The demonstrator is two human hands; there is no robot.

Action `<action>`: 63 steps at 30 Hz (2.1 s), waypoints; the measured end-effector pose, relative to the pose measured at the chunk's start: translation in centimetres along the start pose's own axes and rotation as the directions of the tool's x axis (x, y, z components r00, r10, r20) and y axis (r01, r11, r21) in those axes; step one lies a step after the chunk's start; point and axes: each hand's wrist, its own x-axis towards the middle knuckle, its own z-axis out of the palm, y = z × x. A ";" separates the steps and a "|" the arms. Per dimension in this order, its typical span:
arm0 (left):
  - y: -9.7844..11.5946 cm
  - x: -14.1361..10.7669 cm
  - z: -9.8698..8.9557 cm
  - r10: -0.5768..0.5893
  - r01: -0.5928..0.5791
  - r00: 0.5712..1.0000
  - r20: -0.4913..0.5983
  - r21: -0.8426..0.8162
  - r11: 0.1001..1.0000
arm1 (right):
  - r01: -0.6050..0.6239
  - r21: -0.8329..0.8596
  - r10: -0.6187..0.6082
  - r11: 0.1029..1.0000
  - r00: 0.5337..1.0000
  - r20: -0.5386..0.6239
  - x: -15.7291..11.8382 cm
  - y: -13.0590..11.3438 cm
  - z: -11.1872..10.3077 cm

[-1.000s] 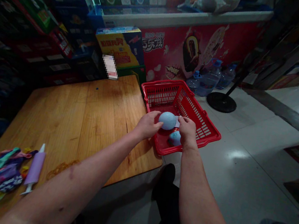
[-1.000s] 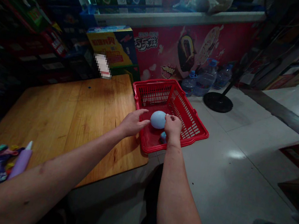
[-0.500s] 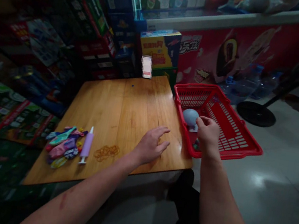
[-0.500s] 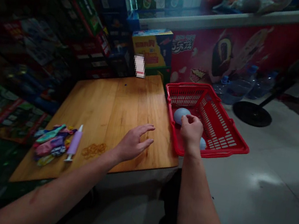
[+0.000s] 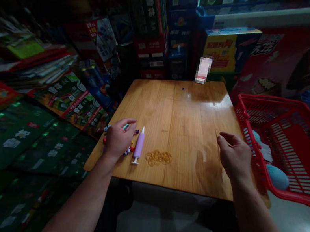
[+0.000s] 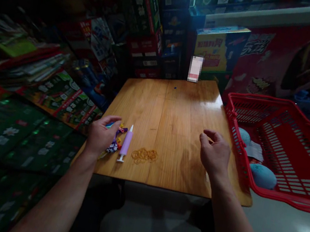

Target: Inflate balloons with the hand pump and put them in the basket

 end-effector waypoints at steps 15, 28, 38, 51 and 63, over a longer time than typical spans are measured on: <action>-10.4 3.3 -3.9 -0.007 -0.025 0.997 0.077 0.407 0.913 | -0.004 0.074 -0.011 0.997 0.977 0.212 -3.7 -3.7 9.5; -2.1 -0.8 0.3 0.013 0.393 0.867 0.499 -0.698 0.599 | -0.538 0.483 0.042 0.691 0.697 0.716 -7.0 -6.0 11.7; 0.2 -2.9 2.5 0.033 0.591 0.694 0.719 -0.595 0.545 | -0.528 0.528 0.031 0.665 0.726 0.687 -7.4 -5.5 11.7; 0.5 -3.9 4.0 -0.081 0.590 0.715 0.694 -0.538 0.602 | -0.710 0.508 0.028 0.488 0.595 0.803 -7.7 -5.3 10.9; 0.8 -3.9 4.5 -0.110 0.545 0.779 0.617 -0.580 0.605 | -0.747 0.519 0.061 0.415 0.592 0.804 -7.2 -4.4 10.3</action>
